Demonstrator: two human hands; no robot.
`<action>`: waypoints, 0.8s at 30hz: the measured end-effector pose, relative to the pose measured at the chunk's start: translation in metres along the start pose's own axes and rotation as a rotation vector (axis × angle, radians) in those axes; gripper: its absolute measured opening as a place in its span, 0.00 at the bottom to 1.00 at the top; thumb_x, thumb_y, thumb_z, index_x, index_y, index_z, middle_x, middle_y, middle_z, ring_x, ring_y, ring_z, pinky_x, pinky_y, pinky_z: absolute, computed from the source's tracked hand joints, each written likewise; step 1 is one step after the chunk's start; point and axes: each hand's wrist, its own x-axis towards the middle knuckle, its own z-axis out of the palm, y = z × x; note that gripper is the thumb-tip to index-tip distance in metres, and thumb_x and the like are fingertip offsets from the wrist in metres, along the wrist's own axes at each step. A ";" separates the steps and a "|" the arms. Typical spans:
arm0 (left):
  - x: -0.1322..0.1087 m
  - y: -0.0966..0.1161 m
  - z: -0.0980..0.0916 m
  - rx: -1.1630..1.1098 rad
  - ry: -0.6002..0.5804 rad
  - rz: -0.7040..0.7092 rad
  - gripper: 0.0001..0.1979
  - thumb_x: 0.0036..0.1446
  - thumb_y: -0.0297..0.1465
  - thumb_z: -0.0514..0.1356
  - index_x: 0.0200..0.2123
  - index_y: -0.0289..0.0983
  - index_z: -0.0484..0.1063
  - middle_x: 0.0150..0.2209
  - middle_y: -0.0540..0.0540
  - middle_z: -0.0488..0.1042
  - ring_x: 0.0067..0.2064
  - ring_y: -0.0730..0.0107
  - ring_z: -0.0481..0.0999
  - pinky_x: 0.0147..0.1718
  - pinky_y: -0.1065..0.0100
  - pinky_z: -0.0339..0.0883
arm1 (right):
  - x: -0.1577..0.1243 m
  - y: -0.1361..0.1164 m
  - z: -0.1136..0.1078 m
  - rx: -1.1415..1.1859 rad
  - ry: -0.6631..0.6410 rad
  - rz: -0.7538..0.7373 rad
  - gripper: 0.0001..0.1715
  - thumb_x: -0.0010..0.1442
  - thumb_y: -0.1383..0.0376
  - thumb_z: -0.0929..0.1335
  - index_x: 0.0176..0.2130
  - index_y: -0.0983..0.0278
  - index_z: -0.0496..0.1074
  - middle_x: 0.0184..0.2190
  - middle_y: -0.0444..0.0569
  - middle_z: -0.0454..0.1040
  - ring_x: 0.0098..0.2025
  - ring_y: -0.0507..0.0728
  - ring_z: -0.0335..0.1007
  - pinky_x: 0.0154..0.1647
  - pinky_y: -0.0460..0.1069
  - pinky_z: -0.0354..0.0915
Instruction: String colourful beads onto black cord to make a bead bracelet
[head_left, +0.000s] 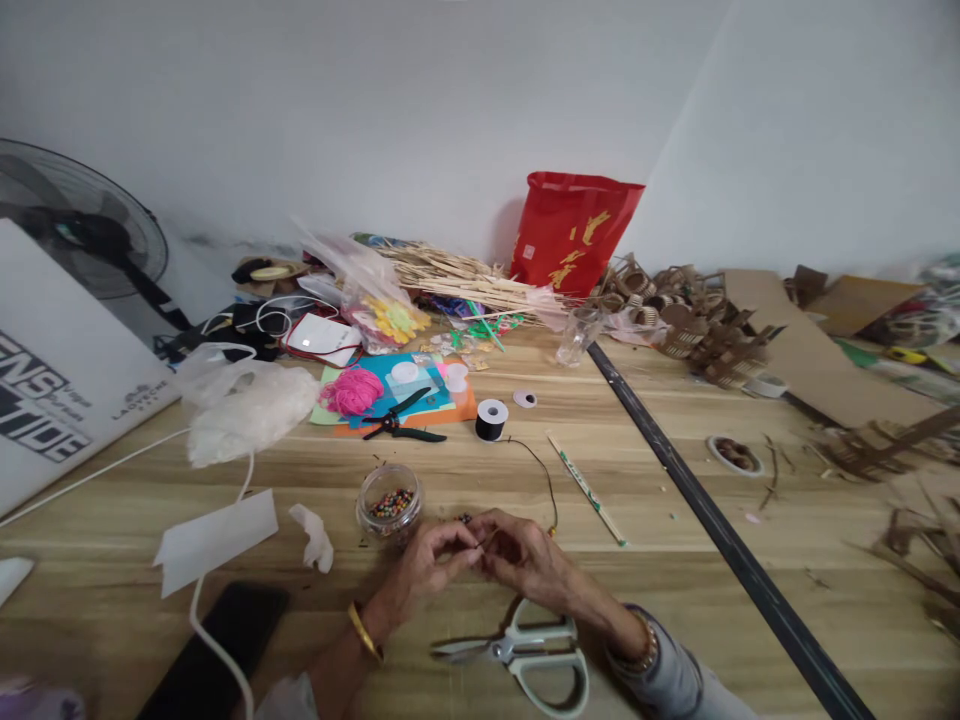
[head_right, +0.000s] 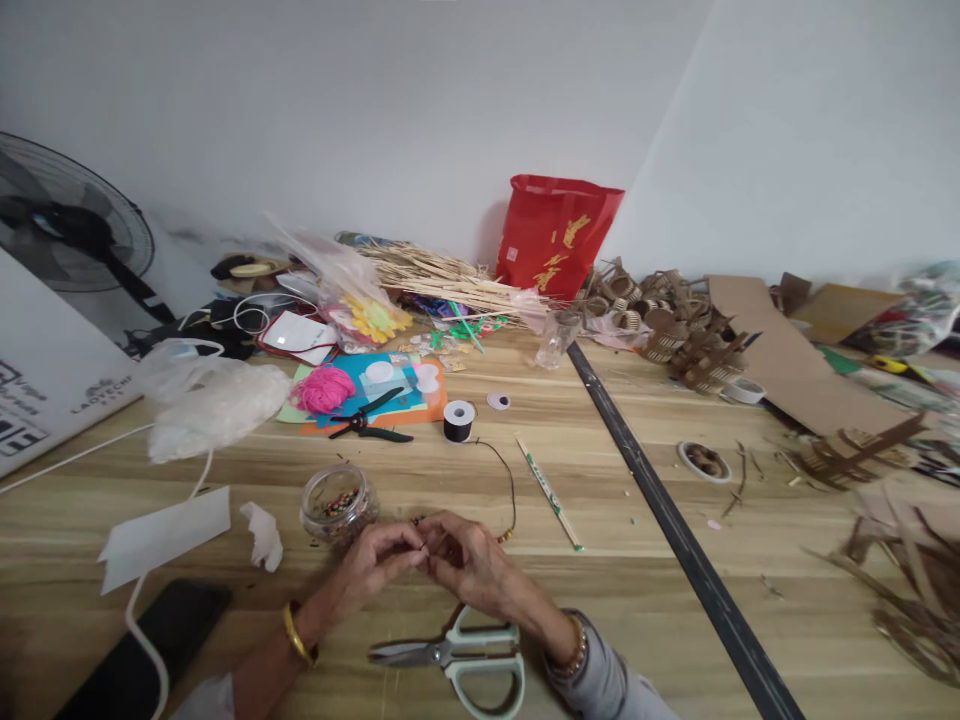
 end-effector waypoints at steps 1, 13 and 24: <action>0.001 0.001 0.000 -0.004 -0.005 0.001 0.12 0.53 0.37 0.60 0.26 0.34 0.73 0.25 0.48 0.73 0.29 0.68 0.71 0.31 0.70 0.63 | -0.001 0.001 0.000 -0.004 0.003 -0.005 0.14 0.60 0.61 0.68 0.46 0.65 0.69 0.27 0.42 0.68 0.25 0.49 0.58 0.24 0.43 0.55; 0.007 0.008 -0.001 -0.030 -0.047 0.005 0.14 0.53 0.39 0.61 0.26 0.33 0.74 0.26 0.47 0.76 0.30 0.68 0.71 0.32 0.69 0.64 | -0.001 0.011 0.006 -0.035 0.037 -0.045 0.18 0.54 0.71 0.69 0.46 0.64 0.65 0.30 0.42 0.69 0.27 0.49 0.62 0.26 0.43 0.59; 0.005 0.005 0.001 -0.143 -0.040 0.158 0.18 0.52 0.45 0.63 0.26 0.36 0.78 0.33 0.43 0.76 0.37 0.63 0.74 0.40 0.63 0.66 | 0.001 0.008 0.017 0.049 0.215 0.000 0.13 0.55 0.63 0.70 0.37 0.63 0.63 0.27 0.41 0.66 0.26 0.49 0.60 0.25 0.43 0.57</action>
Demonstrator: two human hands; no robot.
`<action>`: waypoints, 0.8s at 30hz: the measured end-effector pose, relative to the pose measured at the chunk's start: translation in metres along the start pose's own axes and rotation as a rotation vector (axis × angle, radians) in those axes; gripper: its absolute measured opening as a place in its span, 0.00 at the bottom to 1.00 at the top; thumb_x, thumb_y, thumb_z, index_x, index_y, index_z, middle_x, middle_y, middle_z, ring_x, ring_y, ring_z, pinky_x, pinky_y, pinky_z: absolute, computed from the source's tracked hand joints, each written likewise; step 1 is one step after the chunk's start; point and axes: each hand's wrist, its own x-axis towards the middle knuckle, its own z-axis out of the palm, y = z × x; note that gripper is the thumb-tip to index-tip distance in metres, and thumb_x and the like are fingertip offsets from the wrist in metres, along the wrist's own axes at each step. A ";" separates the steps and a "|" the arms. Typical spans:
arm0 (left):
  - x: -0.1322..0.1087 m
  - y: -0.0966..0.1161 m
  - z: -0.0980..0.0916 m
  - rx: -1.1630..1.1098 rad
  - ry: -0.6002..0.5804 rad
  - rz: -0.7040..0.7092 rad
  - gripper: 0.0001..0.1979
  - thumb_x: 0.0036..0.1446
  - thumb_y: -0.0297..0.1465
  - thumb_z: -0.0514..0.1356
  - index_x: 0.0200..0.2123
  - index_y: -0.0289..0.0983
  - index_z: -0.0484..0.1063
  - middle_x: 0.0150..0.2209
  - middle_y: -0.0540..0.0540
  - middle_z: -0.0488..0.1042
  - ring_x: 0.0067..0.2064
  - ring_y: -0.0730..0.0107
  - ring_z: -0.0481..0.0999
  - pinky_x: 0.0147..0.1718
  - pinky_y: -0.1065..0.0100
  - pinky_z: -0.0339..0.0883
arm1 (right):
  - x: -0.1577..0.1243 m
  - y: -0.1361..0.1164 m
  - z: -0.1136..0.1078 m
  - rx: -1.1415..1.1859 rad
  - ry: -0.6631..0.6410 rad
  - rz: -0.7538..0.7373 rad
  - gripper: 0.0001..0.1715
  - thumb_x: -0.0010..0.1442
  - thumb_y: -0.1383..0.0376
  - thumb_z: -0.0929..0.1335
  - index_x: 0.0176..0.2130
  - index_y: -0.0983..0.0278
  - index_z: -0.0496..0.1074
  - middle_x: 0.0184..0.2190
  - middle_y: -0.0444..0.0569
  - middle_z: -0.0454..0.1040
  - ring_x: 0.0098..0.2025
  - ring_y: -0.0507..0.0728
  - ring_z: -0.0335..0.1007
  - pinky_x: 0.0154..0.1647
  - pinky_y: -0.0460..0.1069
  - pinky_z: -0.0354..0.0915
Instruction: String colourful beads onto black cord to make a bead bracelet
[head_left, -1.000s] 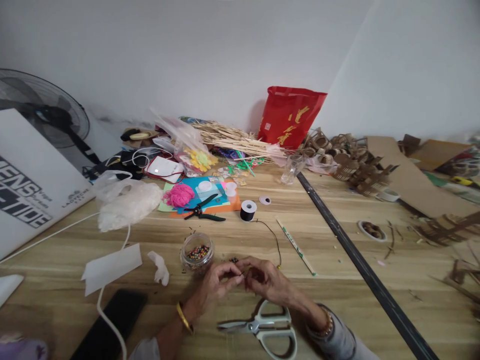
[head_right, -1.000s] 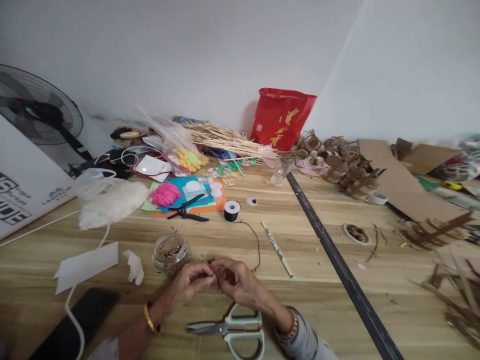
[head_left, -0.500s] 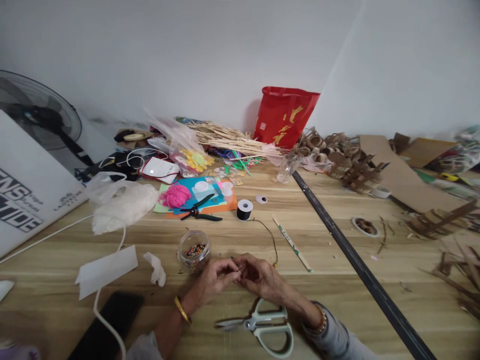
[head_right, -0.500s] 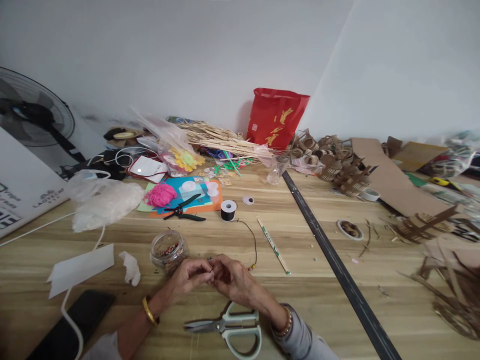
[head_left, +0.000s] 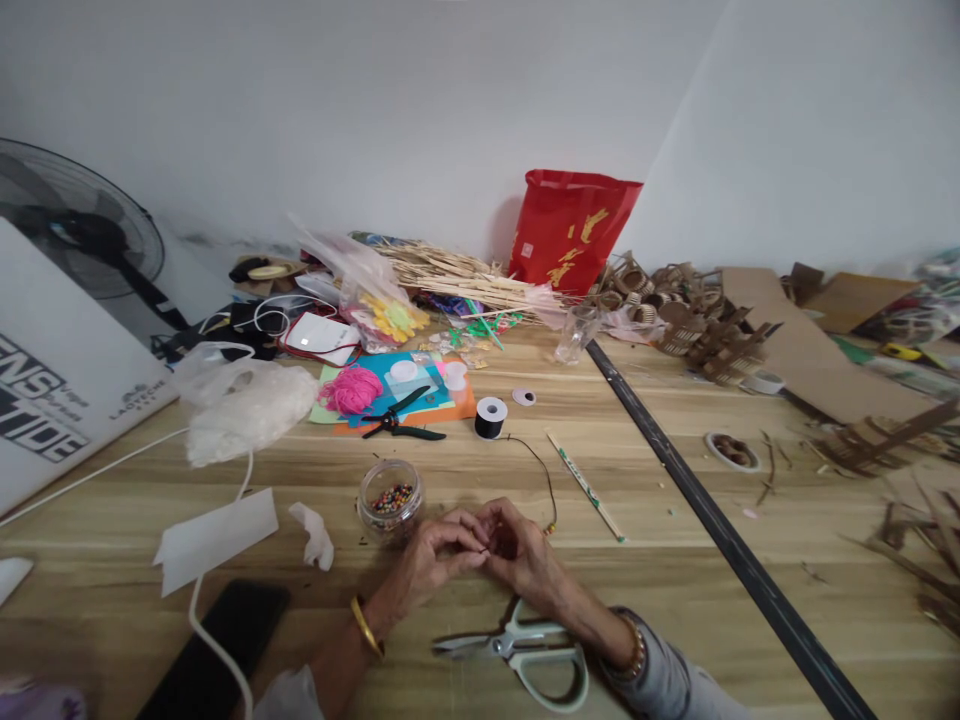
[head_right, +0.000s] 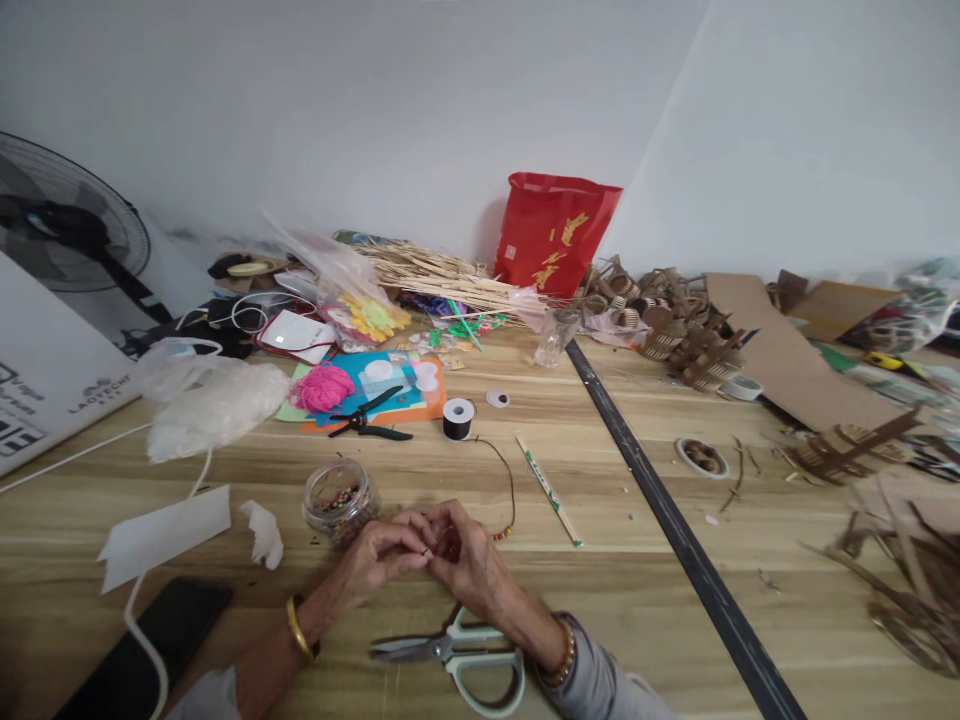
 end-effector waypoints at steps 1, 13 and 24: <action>-0.001 -0.001 0.001 0.003 0.017 0.012 0.18 0.51 0.46 0.63 0.26 0.36 0.79 0.32 0.44 0.74 0.37 0.64 0.73 0.40 0.64 0.66 | 0.000 0.000 0.001 0.016 0.006 -0.003 0.14 0.54 0.62 0.71 0.38 0.63 0.63 0.27 0.41 0.66 0.26 0.49 0.61 0.24 0.43 0.57; -0.009 0.004 0.014 0.269 0.185 0.046 0.15 0.57 0.40 0.60 0.27 0.35 0.78 0.24 0.47 0.73 0.28 0.68 0.71 0.29 0.69 0.64 | -0.005 -0.002 -0.006 0.449 -0.113 0.188 0.22 0.48 0.53 0.75 0.34 0.65 0.68 0.24 0.43 0.71 0.23 0.49 0.65 0.25 0.44 0.62; -0.047 0.007 -0.011 0.680 0.968 0.422 0.32 0.45 0.28 0.69 0.54 0.44 0.63 0.49 0.44 0.67 0.51 0.56 0.68 0.52 0.53 0.63 | -0.004 -0.001 -0.024 0.400 -0.151 0.244 0.22 0.49 0.50 0.74 0.28 0.66 0.69 0.19 0.40 0.67 0.18 0.46 0.61 0.20 0.42 0.59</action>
